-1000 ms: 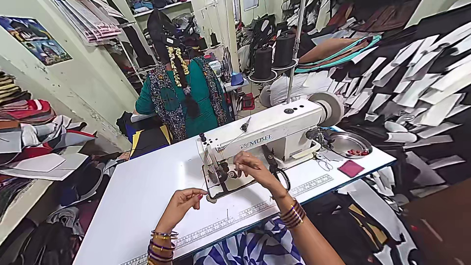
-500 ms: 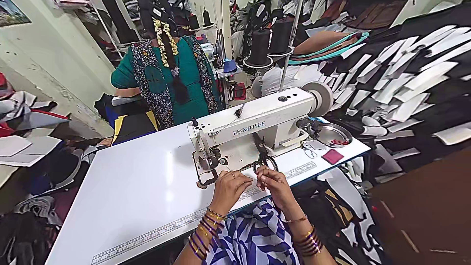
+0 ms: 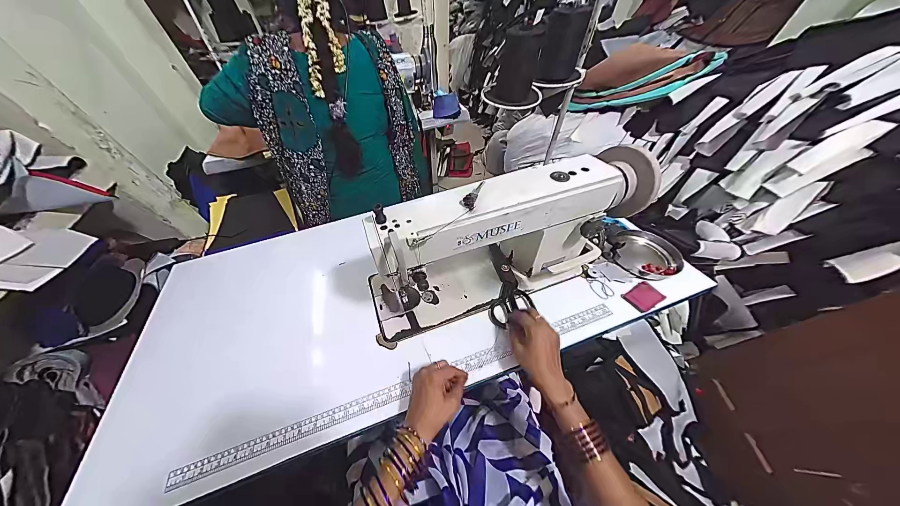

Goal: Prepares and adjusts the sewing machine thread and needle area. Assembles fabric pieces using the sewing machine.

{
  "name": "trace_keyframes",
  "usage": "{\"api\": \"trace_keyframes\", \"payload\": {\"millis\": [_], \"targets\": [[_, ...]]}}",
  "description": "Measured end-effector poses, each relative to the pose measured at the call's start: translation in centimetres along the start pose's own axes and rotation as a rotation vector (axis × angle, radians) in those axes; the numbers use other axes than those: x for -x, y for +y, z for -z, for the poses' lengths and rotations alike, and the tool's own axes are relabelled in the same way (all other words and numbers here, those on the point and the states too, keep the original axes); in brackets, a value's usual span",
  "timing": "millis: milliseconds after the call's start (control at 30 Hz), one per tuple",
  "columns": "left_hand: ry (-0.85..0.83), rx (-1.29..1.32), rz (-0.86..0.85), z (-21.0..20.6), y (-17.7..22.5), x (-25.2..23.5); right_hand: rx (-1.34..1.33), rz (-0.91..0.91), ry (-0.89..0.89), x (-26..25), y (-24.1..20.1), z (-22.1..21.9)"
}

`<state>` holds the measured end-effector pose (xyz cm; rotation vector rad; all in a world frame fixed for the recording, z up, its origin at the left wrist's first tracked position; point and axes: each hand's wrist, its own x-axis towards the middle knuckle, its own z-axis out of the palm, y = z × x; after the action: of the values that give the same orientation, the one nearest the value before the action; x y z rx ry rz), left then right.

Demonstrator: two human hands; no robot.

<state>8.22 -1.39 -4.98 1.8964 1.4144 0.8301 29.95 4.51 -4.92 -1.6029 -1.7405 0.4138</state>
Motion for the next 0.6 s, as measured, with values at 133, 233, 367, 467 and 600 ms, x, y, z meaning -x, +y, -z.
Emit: {"api": "trace_keyframes", "payload": {"millis": [133, 233, 367, 467, 600], "targets": [[0.019, -0.258, 0.020, 2.1, -1.1, -3.4, 0.362, -0.051, -0.049, -3.5, 0.1, 1.0], [0.070, -0.234, -0.010, 2.5, -2.3, -3.8, 0.404, -0.056, -0.095, -5.0, 0.7, 2.0], [0.113, -0.194, -0.035, 2.3, -2.9, -2.8, 0.383, -0.179, -0.294, -5.7, 1.5, 3.9], [0.083, -0.170, 0.013, 2.4, -2.6, -2.7, 0.105, -0.336, -0.364, -3.8, 1.2, 5.8], [0.084, -0.159, 0.023, 2.5, -2.6, -2.7, -0.764, -0.543, -0.387, 5.4, -0.1, 9.0]]}}
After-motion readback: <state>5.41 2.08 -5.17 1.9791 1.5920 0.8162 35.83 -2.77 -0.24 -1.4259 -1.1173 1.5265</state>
